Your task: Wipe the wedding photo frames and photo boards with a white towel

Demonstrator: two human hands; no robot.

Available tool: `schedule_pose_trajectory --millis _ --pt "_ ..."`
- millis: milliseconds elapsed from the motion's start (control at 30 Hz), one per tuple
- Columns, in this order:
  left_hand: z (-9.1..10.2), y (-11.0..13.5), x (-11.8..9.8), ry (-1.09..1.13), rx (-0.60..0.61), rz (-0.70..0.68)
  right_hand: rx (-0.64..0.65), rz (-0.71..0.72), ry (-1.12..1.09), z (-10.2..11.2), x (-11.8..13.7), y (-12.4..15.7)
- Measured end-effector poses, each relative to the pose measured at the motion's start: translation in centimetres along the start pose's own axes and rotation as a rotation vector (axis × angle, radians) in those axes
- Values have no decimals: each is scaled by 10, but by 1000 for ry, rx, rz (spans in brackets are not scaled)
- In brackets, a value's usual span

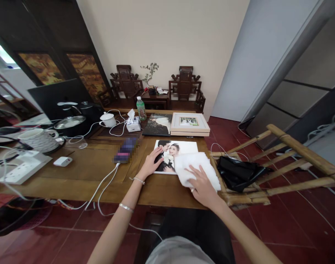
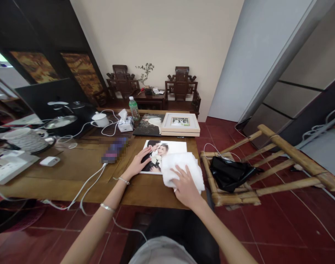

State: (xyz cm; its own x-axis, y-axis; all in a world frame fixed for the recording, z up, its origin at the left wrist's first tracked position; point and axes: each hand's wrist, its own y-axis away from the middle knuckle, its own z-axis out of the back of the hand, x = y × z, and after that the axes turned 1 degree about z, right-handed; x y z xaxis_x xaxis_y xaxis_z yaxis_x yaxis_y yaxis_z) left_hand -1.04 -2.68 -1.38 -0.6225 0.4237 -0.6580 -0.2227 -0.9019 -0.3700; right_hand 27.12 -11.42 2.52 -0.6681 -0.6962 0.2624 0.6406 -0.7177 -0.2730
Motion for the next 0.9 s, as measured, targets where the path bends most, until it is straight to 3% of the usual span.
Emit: schedule_pose_trajectory --millis 100,200,500,633,767,900 --pt "0 0 0 -4 6 1 11 16 -33 2 7 11" --pt "1 0 0 -11 13 19 4 14 -37 2 -2 0" --pt "2 1 5 -7 33 27 -37 -104 54 -6 -71 -94" --pt "1 0 6 -5 29 19 -72 -86 56 -6 -88 -118" --pt "1 0 3 -14 24 32 -45 -105 86 -5 -80 -110" --pt "0 0 0 -14 14 24 13 -74 71 -2 -47 -71"
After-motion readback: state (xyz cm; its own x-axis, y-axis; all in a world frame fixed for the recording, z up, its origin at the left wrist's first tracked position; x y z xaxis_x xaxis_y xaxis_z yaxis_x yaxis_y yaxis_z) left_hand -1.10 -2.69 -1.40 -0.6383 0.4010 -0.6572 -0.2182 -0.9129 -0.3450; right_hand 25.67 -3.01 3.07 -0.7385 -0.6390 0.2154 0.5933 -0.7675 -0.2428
